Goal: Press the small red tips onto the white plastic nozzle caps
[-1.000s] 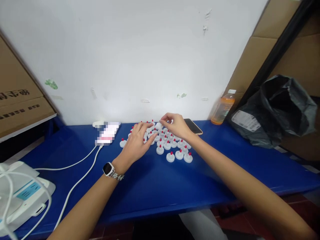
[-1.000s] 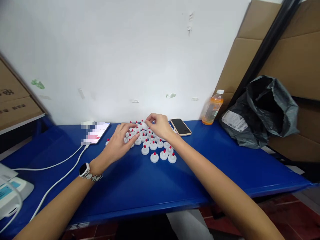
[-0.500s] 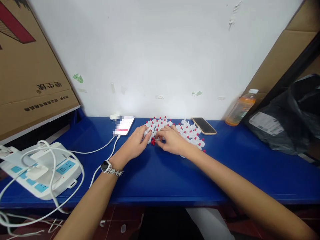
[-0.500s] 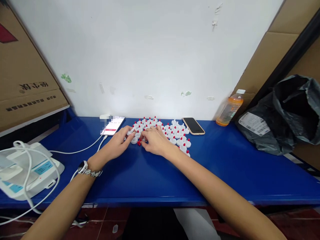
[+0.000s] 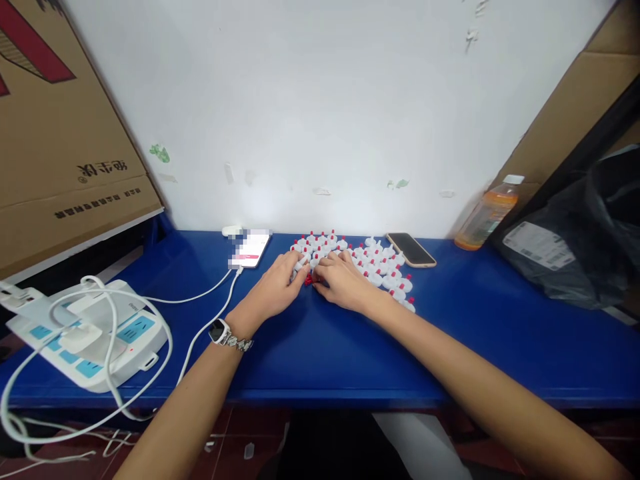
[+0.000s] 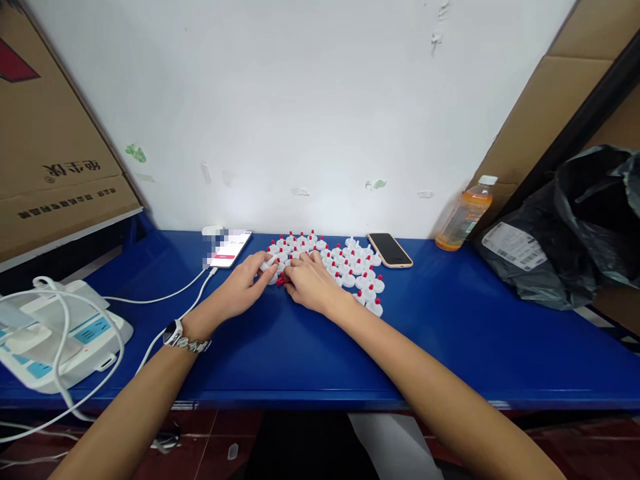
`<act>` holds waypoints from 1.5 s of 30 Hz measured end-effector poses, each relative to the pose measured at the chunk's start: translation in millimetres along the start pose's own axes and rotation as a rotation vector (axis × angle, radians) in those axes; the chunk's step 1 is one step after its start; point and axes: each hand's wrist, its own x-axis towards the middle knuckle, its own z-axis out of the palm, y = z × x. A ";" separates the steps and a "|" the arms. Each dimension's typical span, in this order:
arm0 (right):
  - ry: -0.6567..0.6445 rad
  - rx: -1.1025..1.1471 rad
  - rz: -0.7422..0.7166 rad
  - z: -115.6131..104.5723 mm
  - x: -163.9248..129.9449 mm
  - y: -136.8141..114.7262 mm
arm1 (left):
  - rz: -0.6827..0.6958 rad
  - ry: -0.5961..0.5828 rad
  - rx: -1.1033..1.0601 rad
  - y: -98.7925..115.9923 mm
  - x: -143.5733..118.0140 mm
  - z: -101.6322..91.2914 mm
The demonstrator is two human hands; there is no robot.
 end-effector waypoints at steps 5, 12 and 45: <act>0.171 0.387 0.113 -16.3 -7.4 4.7 | 0.021 -0.029 -0.004 7.8 -0.8 4.1; 0.311 1.150 0.301 -18.4 -10.4 11.2 | 0.075 -0.070 -0.054 23.2 -3.2 9.1; 0.255 1.291 0.279 -31.2 -8.4 13.4 | 0.061 -0.061 -0.164 32.5 -0.9 12.0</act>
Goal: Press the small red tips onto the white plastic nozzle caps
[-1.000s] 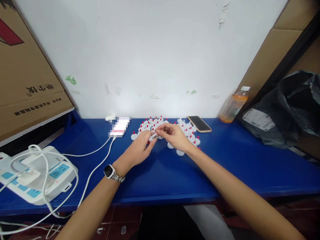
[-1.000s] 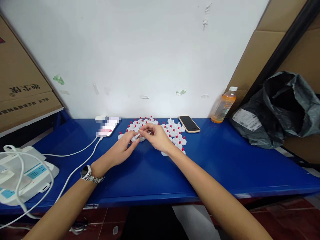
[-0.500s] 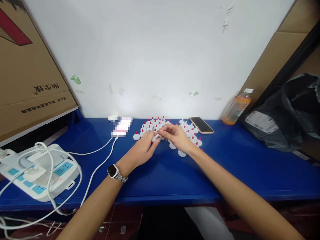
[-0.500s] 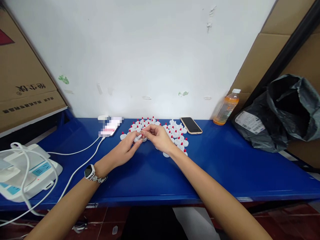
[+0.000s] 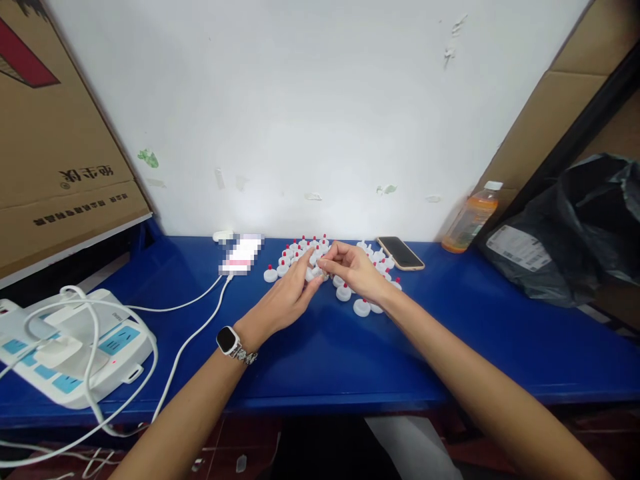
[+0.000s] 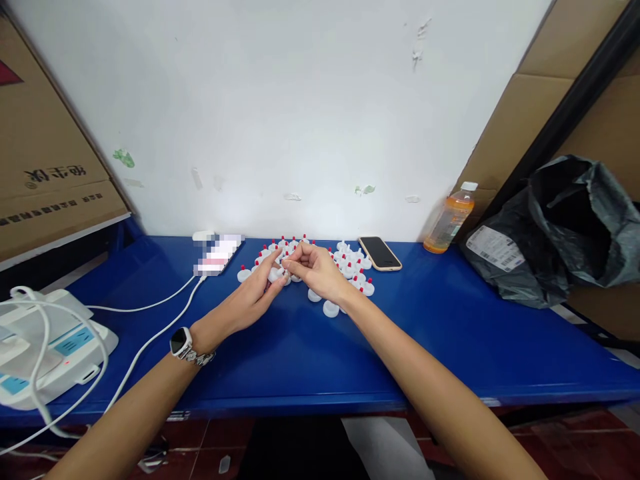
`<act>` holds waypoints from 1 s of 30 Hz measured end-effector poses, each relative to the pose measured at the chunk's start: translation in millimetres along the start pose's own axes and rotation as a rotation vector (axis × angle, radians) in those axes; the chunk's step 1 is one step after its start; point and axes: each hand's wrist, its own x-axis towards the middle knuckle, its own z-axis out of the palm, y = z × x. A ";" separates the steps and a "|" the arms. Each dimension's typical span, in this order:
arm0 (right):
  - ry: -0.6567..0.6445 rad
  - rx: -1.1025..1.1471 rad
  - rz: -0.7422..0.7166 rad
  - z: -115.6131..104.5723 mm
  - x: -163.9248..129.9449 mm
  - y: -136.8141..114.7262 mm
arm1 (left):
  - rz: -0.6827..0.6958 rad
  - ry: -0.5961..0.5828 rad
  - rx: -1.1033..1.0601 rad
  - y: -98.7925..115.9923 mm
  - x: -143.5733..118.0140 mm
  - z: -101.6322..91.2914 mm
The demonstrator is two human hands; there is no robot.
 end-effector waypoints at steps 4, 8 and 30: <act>-0.066 -0.453 -0.034 -13.1 2.1 -4.0 | -0.067 0.095 0.062 -7.2 4.9 -6.6; -0.292 -0.821 -0.116 -19.6 6.7 0.9 | -0.031 0.140 0.092 -13.9 6.2 -12.8; 0.266 -1.283 0.404 -145.6 90.3 56.7 | 0.154 0.000 0.239 14.3 86.7 36.3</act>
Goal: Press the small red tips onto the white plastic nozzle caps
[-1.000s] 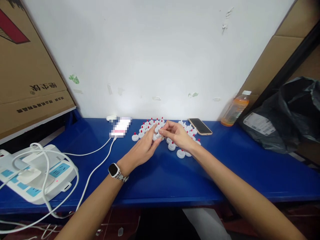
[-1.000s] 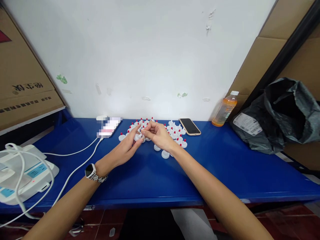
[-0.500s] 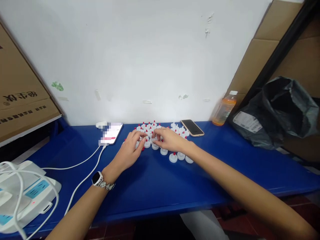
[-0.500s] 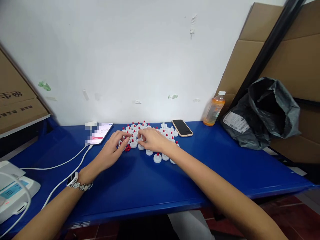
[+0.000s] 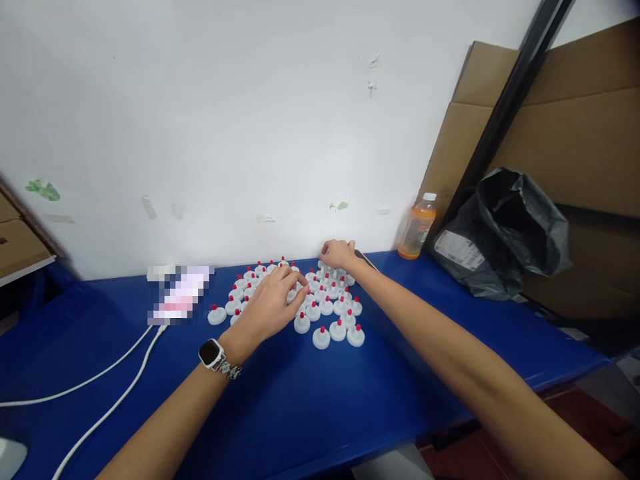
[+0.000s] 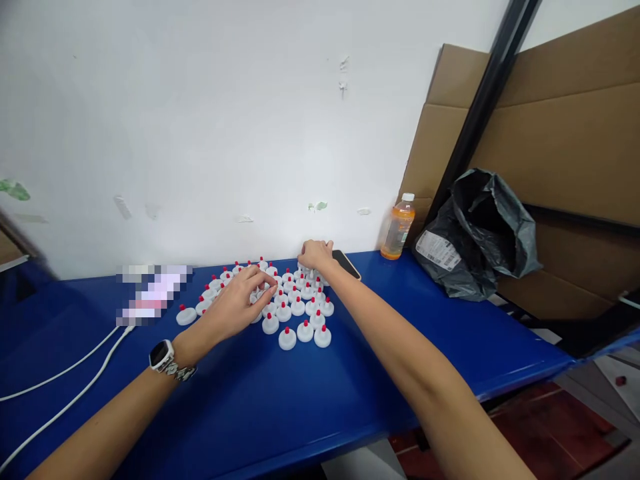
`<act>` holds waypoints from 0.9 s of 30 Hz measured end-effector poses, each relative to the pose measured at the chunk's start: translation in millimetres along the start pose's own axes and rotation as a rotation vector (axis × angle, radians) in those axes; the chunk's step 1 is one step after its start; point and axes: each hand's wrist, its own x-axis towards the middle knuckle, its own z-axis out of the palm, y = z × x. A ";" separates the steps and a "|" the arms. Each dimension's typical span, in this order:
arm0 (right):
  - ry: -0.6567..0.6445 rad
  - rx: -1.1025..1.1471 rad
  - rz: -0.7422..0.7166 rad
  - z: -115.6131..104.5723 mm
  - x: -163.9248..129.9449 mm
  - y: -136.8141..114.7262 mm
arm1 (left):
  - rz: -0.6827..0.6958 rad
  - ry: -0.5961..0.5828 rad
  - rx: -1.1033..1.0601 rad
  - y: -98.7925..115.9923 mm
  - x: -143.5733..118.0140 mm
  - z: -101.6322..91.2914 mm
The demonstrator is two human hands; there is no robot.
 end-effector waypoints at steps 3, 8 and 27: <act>-0.015 0.048 -0.021 1.8 1.7 -6.1 | -0.008 0.015 0.007 -0.1 -5.3 -1.0; 0.085 0.279 -0.129 -19.1 -35.6 -29.1 | -0.002 0.173 0.096 -2.3 -10.2 -10.9; 0.032 0.219 -0.774 6.4 -150.5 -120.0 | -0.176 0.059 0.035 -48.1 -92.9 -52.8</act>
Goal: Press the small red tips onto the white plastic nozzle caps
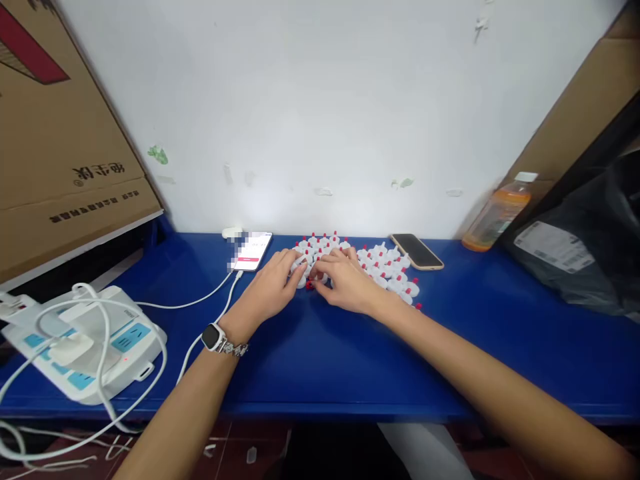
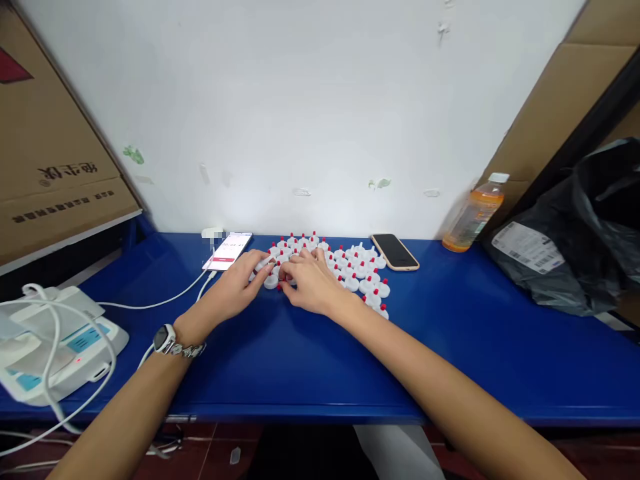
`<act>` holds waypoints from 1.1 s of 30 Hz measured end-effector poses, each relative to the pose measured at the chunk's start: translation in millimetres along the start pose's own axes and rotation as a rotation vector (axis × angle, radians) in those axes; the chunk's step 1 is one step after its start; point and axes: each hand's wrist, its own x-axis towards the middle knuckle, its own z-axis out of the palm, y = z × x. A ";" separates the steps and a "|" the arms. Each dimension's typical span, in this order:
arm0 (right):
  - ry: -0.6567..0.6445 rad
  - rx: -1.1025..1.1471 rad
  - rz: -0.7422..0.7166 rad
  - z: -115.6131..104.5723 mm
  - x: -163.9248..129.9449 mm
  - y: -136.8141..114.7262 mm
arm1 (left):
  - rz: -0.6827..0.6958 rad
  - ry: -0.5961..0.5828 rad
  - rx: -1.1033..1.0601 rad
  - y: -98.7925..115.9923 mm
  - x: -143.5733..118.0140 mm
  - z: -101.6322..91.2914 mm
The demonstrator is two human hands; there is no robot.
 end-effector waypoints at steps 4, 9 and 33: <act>-0.089 -0.128 -0.053 7.4 0.8 1.3 | -0.022 -0.009 -0.028 -0.8 -0.5 2.3; -0.134 -0.230 -0.067 9.5 -1.0 4.6 | -0.001 -0.011 -0.053 3.0 -2.8 4.6; 0.310 0.758 0.232 -13.6 -16.1 13.5 | 0.059 -0.054 -0.106 30.9 -4.5 15.1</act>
